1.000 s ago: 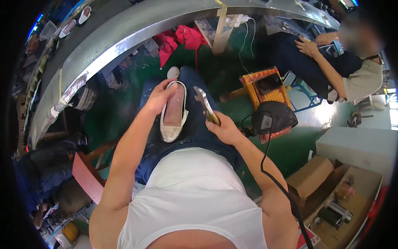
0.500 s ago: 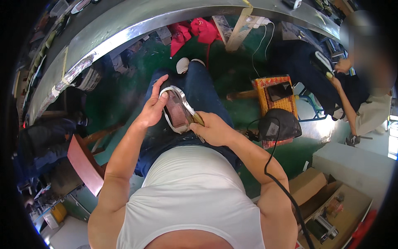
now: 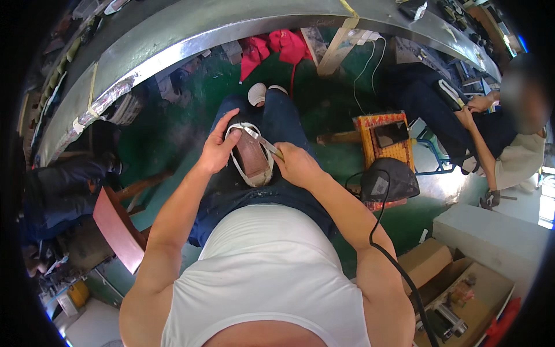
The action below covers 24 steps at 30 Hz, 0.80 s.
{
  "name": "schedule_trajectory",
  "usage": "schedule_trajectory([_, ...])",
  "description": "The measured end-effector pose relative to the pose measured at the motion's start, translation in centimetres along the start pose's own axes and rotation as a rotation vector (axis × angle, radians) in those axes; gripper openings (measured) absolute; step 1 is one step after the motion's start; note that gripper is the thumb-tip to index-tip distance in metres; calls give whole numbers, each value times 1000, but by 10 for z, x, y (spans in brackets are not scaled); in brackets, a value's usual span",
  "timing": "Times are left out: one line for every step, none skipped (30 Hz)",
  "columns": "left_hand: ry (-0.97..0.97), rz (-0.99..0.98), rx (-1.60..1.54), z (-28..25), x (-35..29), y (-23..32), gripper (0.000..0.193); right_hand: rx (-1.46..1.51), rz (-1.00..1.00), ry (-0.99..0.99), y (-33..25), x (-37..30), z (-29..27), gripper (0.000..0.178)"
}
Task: Using pliers and a small hammer to shape and attach the upper part of a shoe to its last on a factory assembly line.
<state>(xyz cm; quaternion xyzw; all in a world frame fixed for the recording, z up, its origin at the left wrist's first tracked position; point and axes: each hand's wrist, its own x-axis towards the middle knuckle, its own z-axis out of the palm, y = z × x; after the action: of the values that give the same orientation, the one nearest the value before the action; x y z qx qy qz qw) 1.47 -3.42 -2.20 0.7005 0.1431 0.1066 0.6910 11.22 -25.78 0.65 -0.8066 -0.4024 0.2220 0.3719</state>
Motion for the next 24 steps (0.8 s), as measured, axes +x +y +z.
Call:
schedule_trajectory([-23,-54,-107,1,-1,4,47,0,1,5,-3,-4,-4,20])
schedule_trajectory([-27,-52,-105,3,-1,7,47,-81,28,-32,-7,-11,-10,21])
schedule_trajectory([2,-142,-208,11,-1,20,46,-162,59,-68,-13,-15,-17,21])
schedule_trajectory([33,-238,-313,16,-4,30,45,-160,66,-67,-20,-18,-23,21])
schedule_trajectory([28,-243,-313,17,-6,35,45,-150,79,-98,-28,-20,-29,24])
schedule_trajectory([32,-196,-183,17,-5,40,50,-144,88,-129,-32,-19,-35,29])
schedule_trajectory([36,-149,-53,18,-5,43,55,-147,90,-129,-30,-22,-41,29])
schedule_trajectory([35,-149,-56,17,-9,45,55,27,48,-229,-26,-29,-51,33])
schedule_trajectory([50,-31,-16,15,-16,47,61,204,8,-317,-21,-37,-58,37])
schedule_trajectory([71,84,21,15,-23,52,68,139,-41,-262,-20,-50,-60,41])
schedule_trajectory([37,229,83,13,-30,59,80,253,-40,-139,-21,-59,-59,34])
schedule_trajectory([2,391,70,15,-35,70,86,258,-24,-68,-19,-64,-59,32])
schedule_trajectory([-38,553,53,17,-37,80,91,261,-4,7,-17,-67,-57,31])
schedule_trajectory([-44,545,51,16,-40,90,91,266,5,8,-14,-69,-54,31])
schedule_trajectory([-86,621,140,15,-39,101,94,328,59,48,-9,-67,-52,30])
schedule_trajectory([-128,698,230,15,-38,107,97,390,112,89,-6,-66,-51,29])
schedule_trajectory([-132,699,230,13,-37,109,97,392,113,93,-4,-66,-48,29])
schedule_trajectory([-126,733,279,11,-34,111,97,488,158,105,-4,-65,-45,31])
schedule_trajectory([-119,767,327,10,-32,113,98,585,201,115,-4,-64,-44,32])
schedule_trajectory([-121,771,327,10,-31,115,98,584,199,119,-5,-64,-46,32])
schedule_trajectory([-139,712,285,10,-31,120,96,622,238,75,-8,-65,-50,34])
schedule_trajectory([-156,652,243,11,-31,122,95,660,278,30,-9,-66,-52,36])
schedule_trajectory([-157,651,242,12,-30,119,95,660,279,31,-8,-67,-52,36])
schedule_trajectory([-155,472,112,15,-31,113,92,643,292,14,-5,-68,-52,35])
